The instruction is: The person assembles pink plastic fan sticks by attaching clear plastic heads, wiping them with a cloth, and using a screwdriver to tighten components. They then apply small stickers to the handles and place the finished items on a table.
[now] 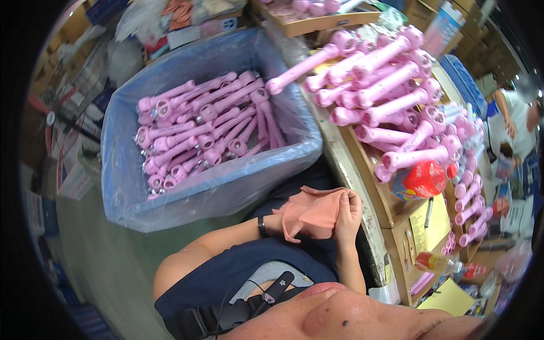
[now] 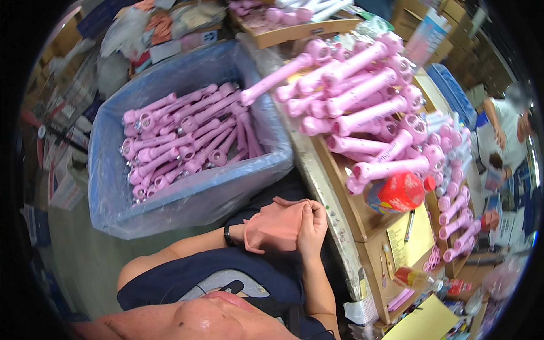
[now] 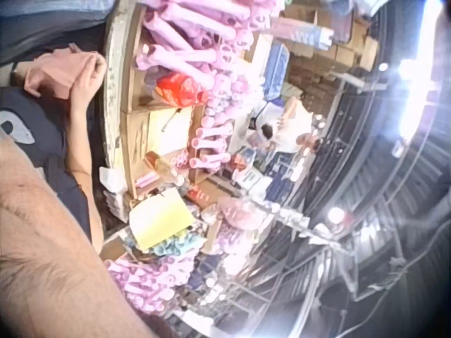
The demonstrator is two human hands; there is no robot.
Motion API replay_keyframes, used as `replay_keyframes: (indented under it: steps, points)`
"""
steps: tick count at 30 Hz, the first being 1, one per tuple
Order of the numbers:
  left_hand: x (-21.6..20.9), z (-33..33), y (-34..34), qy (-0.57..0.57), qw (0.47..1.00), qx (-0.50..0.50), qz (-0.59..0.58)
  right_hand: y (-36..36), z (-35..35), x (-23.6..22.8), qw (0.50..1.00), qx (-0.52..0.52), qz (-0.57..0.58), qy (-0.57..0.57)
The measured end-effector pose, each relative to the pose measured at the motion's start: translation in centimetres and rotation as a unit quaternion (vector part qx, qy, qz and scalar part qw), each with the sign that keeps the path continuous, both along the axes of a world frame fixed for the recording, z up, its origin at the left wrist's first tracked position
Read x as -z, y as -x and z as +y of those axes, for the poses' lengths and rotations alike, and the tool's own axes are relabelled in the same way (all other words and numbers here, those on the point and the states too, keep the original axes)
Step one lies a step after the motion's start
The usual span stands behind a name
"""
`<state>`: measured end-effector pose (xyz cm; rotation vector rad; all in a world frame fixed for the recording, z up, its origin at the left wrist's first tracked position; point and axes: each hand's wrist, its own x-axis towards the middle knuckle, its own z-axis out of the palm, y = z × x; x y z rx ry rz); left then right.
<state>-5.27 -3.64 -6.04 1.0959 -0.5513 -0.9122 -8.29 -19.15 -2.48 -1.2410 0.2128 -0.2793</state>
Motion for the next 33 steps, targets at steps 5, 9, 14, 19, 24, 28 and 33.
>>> replay_keyframes:
  steps: [5, 9, 14, 19, 24, 28, 33]
  points:
    - [-2.6, 4.9, -2.1, 0.003, 0.973, -0.144, -0.18, -3.2, 4.8, -2.8, 0.993, -0.101, 0.006, 0.059]
    - [-1.0, 12.7, -2.6, 0.352, 0.914, -0.13, 0.153, -6.7, 9.7, -4.4, 0.974, -0.13, -0.05, 0.178]
    - [-1.2, 22.7, -4.0, 0.321, 0.855, -0.319, 0.253, -9.2, 12.5, -4.2, 0.817, -0.202, -0.143, 0.521]
    - [-1.4, 30.1, -7.7, 0.343, 0.83, -0.4, 0.182, -8.1, 6.3, -1.9, 0.786, 0.02, -0.091, 0.611]
    - [0.8, 32.1, -10.5, 0.331, 0.824, -0.397, 0.23, 1.2, -4.0, -0.2, 0.576, 0.249, -0.008, 0.779]
    - [1.8, 32.7, -10.3, 0.206, 0.757, -0.548, 0.292, 5.3, -9.1, 3.3, 0.463, 0.301, 0.07, 0.831]
    - [3.0, 31.6, -10.9, 0.273, 0.768, -0.452, 0.363, 6.2, -11.4, 6.4, 0.449, 0.285, 0.108, 0.84]
